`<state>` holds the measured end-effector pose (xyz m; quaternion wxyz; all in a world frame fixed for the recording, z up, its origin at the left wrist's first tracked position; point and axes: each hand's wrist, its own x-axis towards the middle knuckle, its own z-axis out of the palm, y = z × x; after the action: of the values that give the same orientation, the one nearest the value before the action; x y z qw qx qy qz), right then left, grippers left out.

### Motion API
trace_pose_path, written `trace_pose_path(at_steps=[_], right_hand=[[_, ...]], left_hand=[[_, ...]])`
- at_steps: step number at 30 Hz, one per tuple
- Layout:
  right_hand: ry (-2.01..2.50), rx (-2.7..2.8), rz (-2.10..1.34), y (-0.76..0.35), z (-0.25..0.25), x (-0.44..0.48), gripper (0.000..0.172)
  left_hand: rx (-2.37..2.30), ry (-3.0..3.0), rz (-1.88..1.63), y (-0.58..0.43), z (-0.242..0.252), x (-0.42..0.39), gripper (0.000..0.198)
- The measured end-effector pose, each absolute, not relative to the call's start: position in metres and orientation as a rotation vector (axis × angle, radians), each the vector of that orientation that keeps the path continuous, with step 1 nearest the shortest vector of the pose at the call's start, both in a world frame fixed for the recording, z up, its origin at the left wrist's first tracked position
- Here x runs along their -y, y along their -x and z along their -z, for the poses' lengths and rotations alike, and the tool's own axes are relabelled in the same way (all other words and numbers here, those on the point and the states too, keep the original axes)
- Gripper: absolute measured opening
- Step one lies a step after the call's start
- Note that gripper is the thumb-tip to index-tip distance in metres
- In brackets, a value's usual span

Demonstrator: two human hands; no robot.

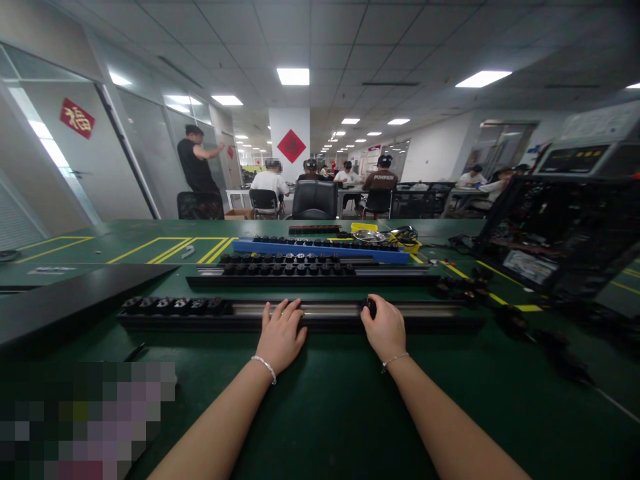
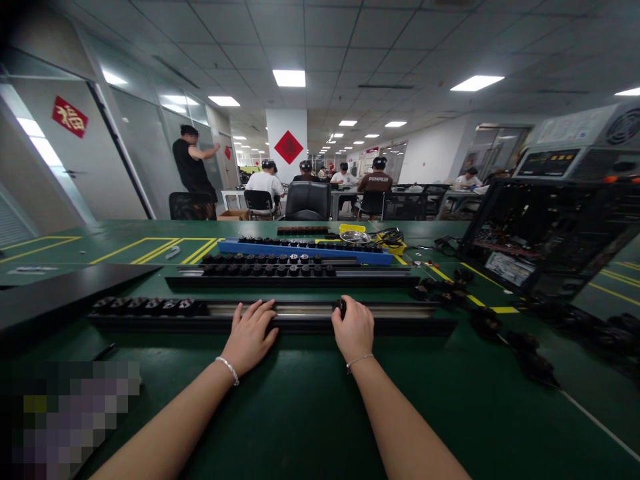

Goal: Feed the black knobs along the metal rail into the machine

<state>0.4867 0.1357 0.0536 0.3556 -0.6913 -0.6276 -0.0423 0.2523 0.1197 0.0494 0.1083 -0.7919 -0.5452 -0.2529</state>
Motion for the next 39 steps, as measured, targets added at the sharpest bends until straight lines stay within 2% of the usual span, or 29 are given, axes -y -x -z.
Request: trace_pose_path(at_steps=[39], right_hand=[[1.941, 1.411, 0.140, -0.527, -0.061, -0.138, 0.038]], left_hand=[[1.590, 2.325, 0.751, -0.251, -0.048, -0.120, 0.025]])
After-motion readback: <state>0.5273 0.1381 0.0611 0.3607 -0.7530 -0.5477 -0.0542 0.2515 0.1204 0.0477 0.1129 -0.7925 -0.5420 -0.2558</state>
